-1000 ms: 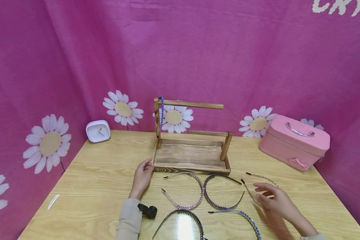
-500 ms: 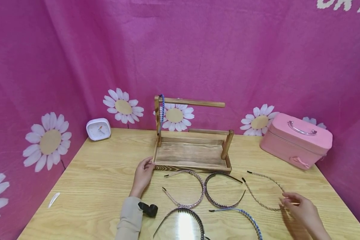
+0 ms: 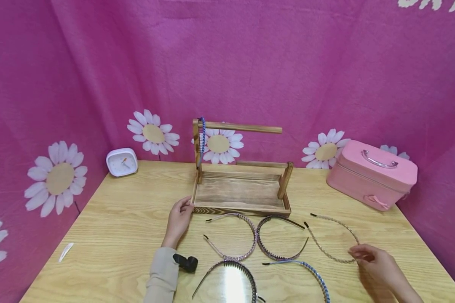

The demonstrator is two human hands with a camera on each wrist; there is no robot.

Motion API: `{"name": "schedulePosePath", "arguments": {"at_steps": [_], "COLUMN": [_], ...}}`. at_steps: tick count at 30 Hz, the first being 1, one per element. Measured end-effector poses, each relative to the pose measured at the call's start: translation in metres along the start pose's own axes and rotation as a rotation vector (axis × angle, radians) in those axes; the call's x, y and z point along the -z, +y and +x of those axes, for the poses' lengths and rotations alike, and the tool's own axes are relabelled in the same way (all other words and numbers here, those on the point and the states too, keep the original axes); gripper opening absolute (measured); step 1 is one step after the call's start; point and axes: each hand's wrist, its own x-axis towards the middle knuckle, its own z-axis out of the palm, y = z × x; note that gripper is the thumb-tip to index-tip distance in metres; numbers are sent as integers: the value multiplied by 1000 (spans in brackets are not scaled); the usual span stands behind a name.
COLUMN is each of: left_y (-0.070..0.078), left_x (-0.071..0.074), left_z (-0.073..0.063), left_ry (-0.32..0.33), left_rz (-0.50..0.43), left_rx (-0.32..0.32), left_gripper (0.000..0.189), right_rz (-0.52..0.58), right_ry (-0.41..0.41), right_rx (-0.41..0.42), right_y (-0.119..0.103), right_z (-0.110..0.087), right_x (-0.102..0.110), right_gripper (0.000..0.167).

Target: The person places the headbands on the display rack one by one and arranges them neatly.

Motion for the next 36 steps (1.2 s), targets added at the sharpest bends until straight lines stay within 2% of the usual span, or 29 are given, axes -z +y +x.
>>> {"name": "schedulePosePath", "arguments": {"at_steps": [5,10,14,19,27,36], "left_y": [0,-2,-2,-1,-2,-3], "left_x": [0,0,1,1,0,0], "left_z": [1,2,2,1,2,3], "left_ry": [-3,-4,-7,-5,0,-1], "left_rz": [3,1,-4,-7,-10,-2], "left_rx": [12,7,13,8,18,16], "left_gripper": [36,37,37,36,36,37], "right_rz": [-27,-123,-208,-282,-254,-258], "right_ry": [-36,-39,-34,-129,-154,-132], "right_rx": [-2,-83,-216,-396,-526,-602], "right_y": [1,-3,-8,-13,-15,-21], "right_z": [1,4,10,18,25,31], "right_x": [-1,1,7,13,12,12], "right_gripper": [19,15,13,28,37,34]}}
